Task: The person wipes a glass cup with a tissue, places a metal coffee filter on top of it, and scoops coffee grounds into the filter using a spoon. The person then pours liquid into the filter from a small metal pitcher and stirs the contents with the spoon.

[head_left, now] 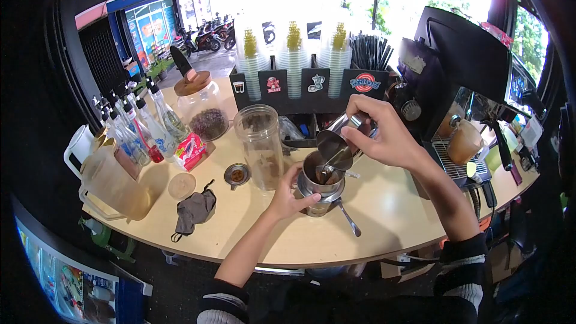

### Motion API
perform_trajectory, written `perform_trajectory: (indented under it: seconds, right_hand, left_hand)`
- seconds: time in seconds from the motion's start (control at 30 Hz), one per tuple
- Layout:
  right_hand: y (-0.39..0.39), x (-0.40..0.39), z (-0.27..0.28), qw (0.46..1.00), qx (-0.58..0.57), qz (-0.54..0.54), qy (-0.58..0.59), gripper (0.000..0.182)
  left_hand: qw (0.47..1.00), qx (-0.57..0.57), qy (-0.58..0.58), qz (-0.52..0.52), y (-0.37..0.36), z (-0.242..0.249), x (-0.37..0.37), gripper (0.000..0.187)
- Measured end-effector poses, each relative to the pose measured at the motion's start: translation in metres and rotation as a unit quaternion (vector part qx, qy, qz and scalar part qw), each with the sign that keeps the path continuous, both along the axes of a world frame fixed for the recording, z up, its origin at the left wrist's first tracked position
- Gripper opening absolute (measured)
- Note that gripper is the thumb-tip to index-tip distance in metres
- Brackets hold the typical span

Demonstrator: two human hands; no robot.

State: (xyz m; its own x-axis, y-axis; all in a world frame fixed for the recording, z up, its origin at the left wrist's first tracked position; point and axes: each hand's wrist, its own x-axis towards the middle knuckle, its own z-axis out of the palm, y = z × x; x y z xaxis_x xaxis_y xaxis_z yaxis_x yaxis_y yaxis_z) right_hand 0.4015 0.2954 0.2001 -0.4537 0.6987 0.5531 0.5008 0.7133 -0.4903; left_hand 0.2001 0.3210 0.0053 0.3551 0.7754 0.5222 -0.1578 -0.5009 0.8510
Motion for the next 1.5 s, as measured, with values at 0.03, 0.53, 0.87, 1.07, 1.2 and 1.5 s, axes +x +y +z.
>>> perform_trajectory:
  seconds: [0.03, 0.53, 0.87, 1.07, 1.2, 1.5]
  right_hand:
    - [0.0, 0.0, 0.0, 1.0, 0.007, -0.001, -0.003, 0.018]
    - [0.007, 0.009, -0.003, 1.0, 0.022, -0.018, -0.005, 0.019]
    - [0.014, 0.004, -0.003, 0.999, 0.04, -0.007, -0.007, 0.021]
    - [0.016, -0.001, -0.001, 0.999, 0.043, 0.002, -0.001, 0.021]
    - [0.016, 0.0, -0.001, 0.999, 0.041, -0.006, 0.004, 0.021]
    - [0.019, 0.033, -0.037, 0.959, -0.113, -0.038, 0.258, 0.019]
  left_hand:
    - [1.0, 0.001, 0.0, -0.002, 0.0, 0.0, 0.0, 0.072]
    - [1.0, 0.005, 0.014, 0.009, 0.0, 0.0, -0.001, 0.071]
    - [1.0, 0.001, 0.004, 0.002, 0.001, 0.0, 0.0, 0.071]
    - [1.0, 0.006, 0.008, 0.003, 0.001, -0.001, 0.0, 0.071]
    - [1.0, 0.002, 0.003, 0.003, 0.001, -0.001, 0.0, 0.071]
    - [1.0, -0.002, 0.02, 0.016, -0.001, 0.002, -0.001, 0.072]
